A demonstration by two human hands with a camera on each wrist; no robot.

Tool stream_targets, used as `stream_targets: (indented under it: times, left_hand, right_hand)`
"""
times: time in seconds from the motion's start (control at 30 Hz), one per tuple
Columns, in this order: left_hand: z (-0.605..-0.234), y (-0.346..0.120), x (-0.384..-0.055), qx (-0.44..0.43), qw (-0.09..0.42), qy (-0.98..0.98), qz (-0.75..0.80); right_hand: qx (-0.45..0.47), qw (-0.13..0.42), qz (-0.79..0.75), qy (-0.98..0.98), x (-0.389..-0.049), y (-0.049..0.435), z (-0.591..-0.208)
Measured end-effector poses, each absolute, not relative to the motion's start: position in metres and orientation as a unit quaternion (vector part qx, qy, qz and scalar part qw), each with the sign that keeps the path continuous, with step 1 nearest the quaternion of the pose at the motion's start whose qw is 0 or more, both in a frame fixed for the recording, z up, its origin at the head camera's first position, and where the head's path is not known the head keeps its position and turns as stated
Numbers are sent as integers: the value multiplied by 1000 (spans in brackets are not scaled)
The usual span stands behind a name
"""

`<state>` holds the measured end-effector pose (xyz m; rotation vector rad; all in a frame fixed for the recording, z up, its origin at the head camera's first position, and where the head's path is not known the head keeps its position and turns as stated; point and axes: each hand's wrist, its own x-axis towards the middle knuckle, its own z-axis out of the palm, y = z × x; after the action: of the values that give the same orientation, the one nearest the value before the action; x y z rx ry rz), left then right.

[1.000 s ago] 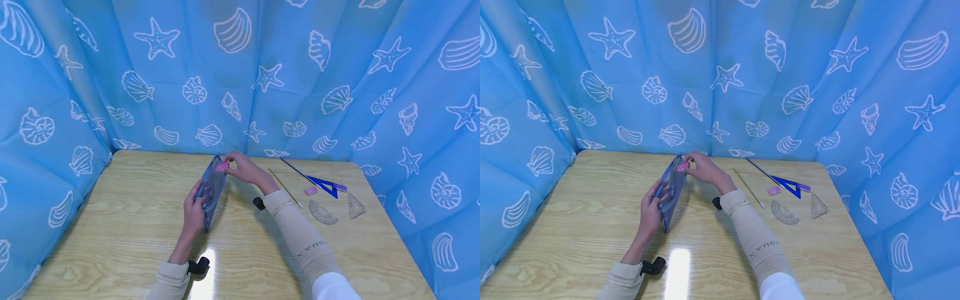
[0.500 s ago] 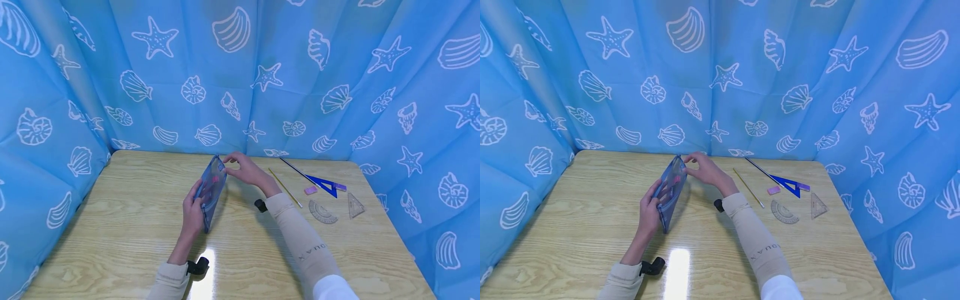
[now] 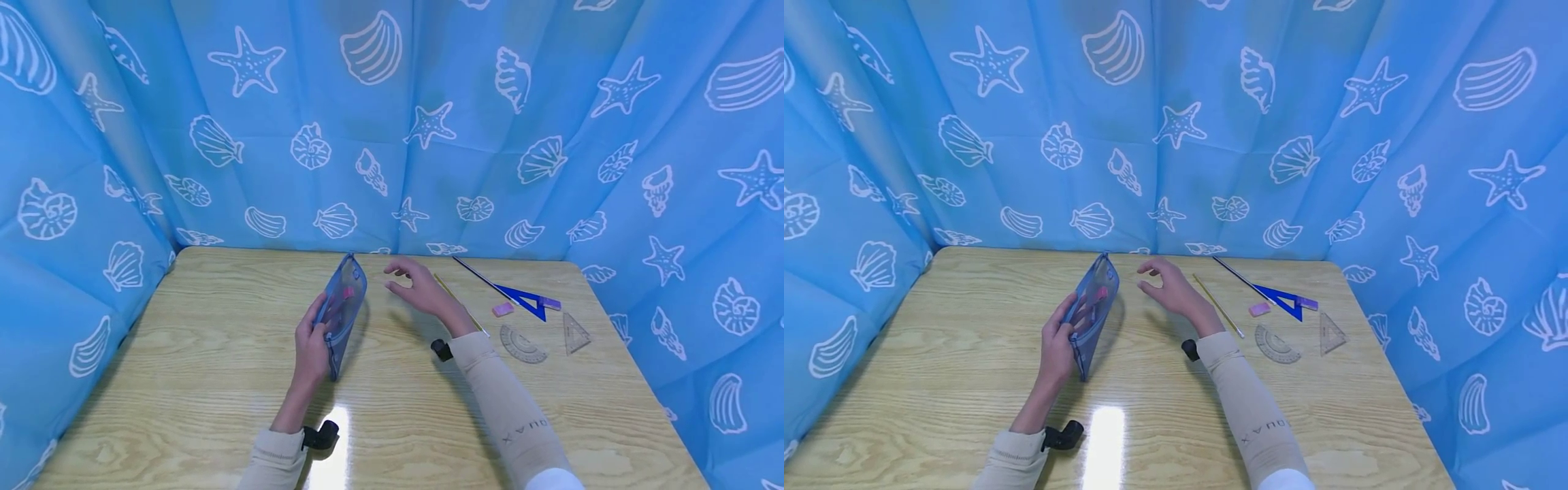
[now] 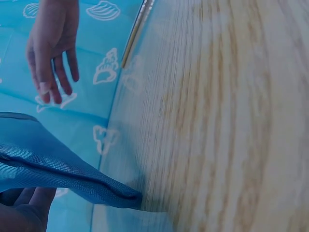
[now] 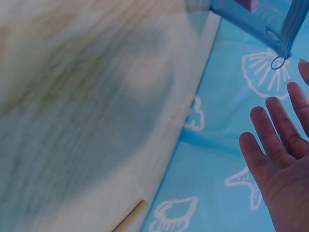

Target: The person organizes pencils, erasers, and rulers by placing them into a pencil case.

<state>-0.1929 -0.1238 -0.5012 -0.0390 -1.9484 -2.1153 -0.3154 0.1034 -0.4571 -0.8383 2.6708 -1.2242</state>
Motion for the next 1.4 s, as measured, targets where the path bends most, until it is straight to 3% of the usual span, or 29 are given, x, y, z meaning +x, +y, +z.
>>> stream_targets:
  times: [0.83,1.4]
  left_hand:
    - [-504,-123,-191,-18,127,-672,-730]
    - [-502,-125,-192,-8,123,-666,-736]
  right_hand:
    - [-202,67,-397,893,-300,151,-489]
    - [-136,35,-354,925,-295,182,-495]
